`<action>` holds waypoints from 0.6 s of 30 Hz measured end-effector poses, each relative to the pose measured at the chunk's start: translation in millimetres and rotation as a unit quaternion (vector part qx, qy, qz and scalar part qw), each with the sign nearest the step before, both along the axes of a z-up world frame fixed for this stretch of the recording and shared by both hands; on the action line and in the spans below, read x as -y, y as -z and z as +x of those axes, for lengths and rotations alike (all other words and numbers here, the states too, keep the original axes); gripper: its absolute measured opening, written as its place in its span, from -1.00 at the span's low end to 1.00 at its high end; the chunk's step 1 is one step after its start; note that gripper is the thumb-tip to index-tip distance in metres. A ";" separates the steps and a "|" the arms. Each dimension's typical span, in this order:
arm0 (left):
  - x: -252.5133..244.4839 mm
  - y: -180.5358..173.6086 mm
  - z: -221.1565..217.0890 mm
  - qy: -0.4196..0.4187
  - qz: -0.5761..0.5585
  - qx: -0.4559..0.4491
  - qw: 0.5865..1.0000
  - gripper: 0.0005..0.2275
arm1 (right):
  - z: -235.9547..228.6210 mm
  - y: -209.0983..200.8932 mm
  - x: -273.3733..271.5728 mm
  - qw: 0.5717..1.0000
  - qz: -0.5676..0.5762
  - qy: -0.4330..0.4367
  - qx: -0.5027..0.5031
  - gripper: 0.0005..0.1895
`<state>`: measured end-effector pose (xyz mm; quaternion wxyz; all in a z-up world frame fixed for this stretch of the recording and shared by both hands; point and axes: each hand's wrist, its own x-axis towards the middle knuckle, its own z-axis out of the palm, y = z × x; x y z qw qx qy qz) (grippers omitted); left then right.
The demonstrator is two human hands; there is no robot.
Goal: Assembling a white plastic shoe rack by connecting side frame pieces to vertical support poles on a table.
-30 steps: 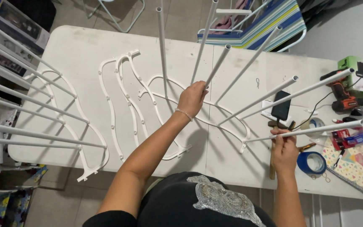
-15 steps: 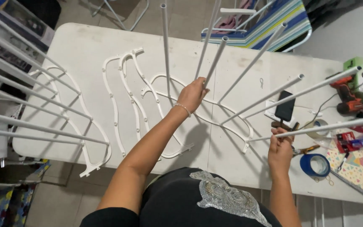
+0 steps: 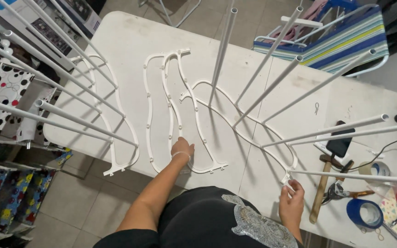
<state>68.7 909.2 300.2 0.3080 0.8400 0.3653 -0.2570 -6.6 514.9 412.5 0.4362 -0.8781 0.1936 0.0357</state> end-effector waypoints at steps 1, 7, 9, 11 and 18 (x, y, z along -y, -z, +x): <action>-0.8 2.7 0.0 -0.009 -0.006 -0.016 1.000 -0.55 | 0.6 -3.2 -4.6 1.000 0.007 -0.013 -0.016 -0.47; 2.3 34.9 6.0 0.012 0.029 -0.021 0.999 -0.71 | 10.2 -4.0 -17.9 0.997 0.005 -0.073 0.004 -0.47; 0.1 47.3 3.7 0.007 0.054 -0.005 0.999 -0.77 | 12.8 -3.0 -19.9 0.996 -0.003 -0.085 0.019 -0.49; -5.1 50.3 -1.9 -0.009 0.089 0.024 0.996 -0.64 | 13.4 -10.6 -25.5 0.996 0.004 -0.085 0.014 -0.50; -18.9 67.3 -7.9 -0.055 0.027 0.037 0.997 -0.77 | 15.8 -11.5 -35.3 0.995 -0.003 -0.097 0.003 -0.54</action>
